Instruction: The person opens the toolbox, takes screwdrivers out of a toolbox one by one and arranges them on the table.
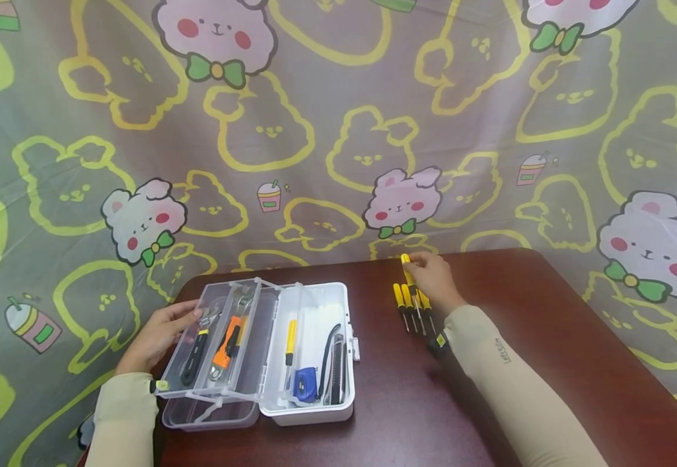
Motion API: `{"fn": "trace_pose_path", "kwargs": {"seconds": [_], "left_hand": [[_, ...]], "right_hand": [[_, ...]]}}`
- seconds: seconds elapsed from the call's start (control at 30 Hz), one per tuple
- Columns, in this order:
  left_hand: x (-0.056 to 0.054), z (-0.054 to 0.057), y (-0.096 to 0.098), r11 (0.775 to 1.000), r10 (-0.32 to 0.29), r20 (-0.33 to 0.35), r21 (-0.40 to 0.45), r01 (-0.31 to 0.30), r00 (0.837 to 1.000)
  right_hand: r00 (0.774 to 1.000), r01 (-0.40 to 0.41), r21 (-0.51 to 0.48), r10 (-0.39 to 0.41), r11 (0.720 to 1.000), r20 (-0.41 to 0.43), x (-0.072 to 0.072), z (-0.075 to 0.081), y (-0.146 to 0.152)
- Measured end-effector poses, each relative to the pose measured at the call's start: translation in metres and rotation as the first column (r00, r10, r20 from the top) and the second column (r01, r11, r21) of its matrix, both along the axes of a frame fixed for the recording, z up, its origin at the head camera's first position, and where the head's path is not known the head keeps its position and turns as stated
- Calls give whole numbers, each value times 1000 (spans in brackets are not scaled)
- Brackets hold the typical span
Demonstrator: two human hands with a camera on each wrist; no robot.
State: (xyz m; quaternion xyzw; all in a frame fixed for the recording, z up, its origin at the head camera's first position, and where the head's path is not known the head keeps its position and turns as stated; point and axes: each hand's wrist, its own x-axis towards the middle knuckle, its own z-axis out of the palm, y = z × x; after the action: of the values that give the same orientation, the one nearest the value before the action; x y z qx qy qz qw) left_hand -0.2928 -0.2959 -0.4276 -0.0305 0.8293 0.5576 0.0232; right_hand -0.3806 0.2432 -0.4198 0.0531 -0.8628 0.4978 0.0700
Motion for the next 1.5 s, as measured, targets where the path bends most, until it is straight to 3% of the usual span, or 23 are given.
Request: {"fn": "trace_pose_path", "kwargs": {"seconds": [0.27,1.5], "left_hand": [[-2,-6,-1,1000,0,-1,-10,0,1000],[1,-1,-1,1000,11,7,-21,-11,1000]], "right_hand": [[999,19,8,-19,1000,30,-4,-7,10],[995,65,120,-74,991,67,-10,-31,38]]}}
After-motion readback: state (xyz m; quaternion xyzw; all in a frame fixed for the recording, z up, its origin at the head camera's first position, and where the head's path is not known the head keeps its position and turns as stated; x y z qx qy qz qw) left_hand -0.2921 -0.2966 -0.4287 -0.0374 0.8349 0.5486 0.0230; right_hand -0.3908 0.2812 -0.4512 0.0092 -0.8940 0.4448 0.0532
